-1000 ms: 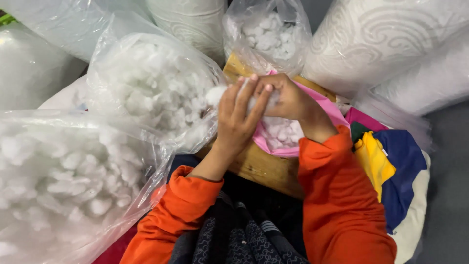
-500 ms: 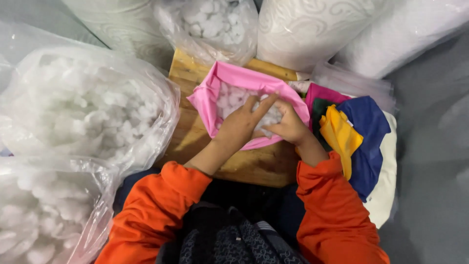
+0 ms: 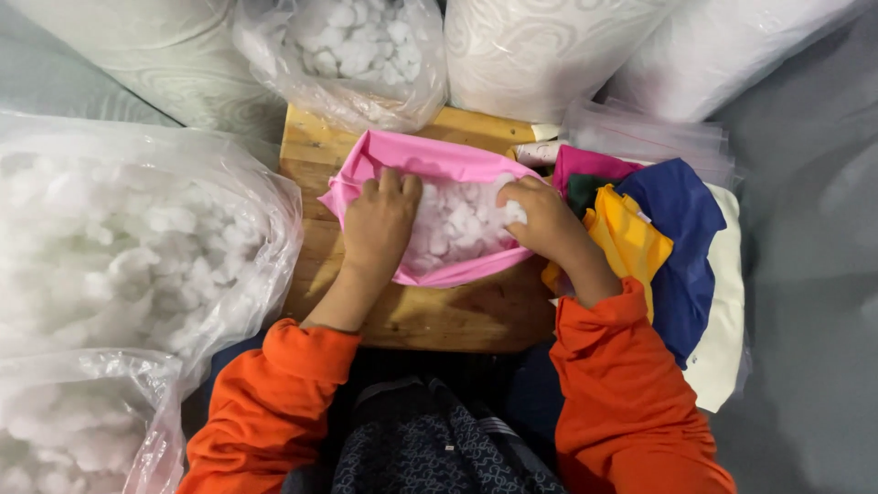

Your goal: A person is filling a pink fabric pillowcase with white polyester fiberfill stuffing from a large bag.

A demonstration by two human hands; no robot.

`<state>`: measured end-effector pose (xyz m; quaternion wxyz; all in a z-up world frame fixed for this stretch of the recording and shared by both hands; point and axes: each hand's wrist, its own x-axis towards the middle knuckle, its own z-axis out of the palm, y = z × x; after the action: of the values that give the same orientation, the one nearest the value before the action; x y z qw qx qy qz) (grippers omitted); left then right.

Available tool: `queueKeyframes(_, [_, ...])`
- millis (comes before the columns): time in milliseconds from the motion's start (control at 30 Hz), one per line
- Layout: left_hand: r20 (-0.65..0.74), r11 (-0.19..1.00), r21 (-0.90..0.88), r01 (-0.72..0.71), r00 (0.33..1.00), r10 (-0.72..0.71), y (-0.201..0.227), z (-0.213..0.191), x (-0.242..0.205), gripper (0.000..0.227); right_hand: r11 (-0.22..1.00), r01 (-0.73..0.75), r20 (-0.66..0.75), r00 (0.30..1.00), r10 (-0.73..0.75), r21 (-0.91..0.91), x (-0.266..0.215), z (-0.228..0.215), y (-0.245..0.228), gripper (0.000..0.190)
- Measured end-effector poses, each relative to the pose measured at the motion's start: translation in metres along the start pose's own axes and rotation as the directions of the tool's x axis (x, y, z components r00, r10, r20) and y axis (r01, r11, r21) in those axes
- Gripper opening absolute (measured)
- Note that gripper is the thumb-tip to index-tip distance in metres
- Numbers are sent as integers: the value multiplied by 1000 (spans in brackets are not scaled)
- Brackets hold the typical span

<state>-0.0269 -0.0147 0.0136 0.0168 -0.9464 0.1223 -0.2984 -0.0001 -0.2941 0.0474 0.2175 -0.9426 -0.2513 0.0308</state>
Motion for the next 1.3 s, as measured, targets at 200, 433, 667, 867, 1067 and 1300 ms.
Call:
queueKeyframes(200, [158, 982, -172, 77, 986, -49, -1, -30, 2, 17, 997, 50, -109, 993, -44, 58, 9, -2, -37, 78])
queueKeyframes(433, [223, 839, -527, 136, 975, -18, 30, -37, -3, 79, 985, 57, -52, 997, -49, 165, 2, -25, -69, 82])
queueKeyframes(667, [68, 608, -794, -3, 993, 94, 36, -41, -3, 85, 871, 67, -81, 996, -32, 486, 6, 14, -88, 56])
queueKeyframes(867, [157, 710, -704, -27, 969, 192, 5, -64, 14, 83, 827, 133, -154, 986, -57, 547, 8, 24, -50, 20])
queueKeyframes(1067, [234, 820, -556, 134, 972, -1, -10, -9, 2, 63, 903, 51, -318, 943, 96, 426, -3, -4, -15, 18])
queueKeyframes(1300, [71, 558, -796, 235, 951, -300, -11, -22, 11, 55, 997, 5, -464, 885, -41, -77, 3, -4, -39, 44])
